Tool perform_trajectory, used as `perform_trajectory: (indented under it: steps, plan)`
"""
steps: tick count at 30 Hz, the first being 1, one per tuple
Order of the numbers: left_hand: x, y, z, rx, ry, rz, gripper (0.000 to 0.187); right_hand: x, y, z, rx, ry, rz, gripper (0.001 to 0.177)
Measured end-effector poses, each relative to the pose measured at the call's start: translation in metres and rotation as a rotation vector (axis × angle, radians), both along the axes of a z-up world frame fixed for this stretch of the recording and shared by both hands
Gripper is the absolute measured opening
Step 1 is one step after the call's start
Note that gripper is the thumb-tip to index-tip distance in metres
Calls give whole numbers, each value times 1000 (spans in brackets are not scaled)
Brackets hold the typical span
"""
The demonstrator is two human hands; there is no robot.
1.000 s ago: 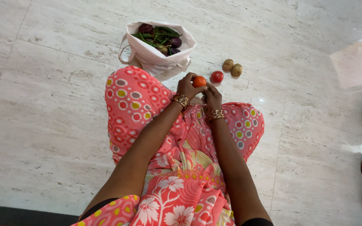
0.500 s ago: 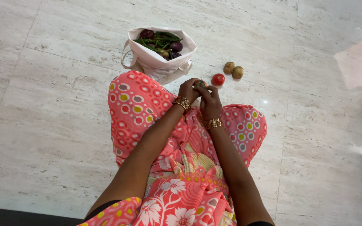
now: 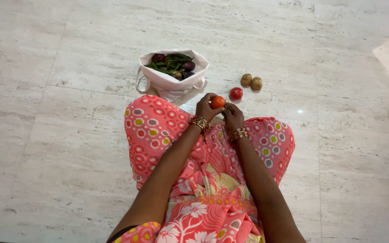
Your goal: The person sits on the floor and peels a tomato with a small knife, then peels an eggplant. The person handles the vegetables one at a time, removing the skin and placing the peeled items on the floor.
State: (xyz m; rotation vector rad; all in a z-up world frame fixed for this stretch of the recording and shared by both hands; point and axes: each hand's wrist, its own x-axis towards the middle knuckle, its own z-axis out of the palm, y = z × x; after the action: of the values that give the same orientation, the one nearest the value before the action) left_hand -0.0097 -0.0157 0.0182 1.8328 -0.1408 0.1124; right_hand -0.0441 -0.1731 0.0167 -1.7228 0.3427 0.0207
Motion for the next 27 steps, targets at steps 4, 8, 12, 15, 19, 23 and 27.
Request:
perform_trajectory:
  steps: [4,8,12,15,19,23,27]
  plan:
    - [4,-1,-20,100,-63,16,62,-5,9,-5,78,-89,-21,33]
    - [7,0,-33,195,-29,81,56,-26,23,38,-587,-594,33,35]
    - [6,2,-34,221,9,134,44,-42,42,76,-628,-543,141,36]
    - [3,5,-27,154,-33,141,45,-45,43,83,-657,-567,125,36]
    - [2,6,-17,115,-30,105,52,-32,33,62,-578,-558,66,33]
    - [0,7,-14,76,-17,72,54,-17,20,26,-36,-268,-20,26]
    - [2,7,-10,43,48,8,57,-9,13,14,94,-71,-69,30]
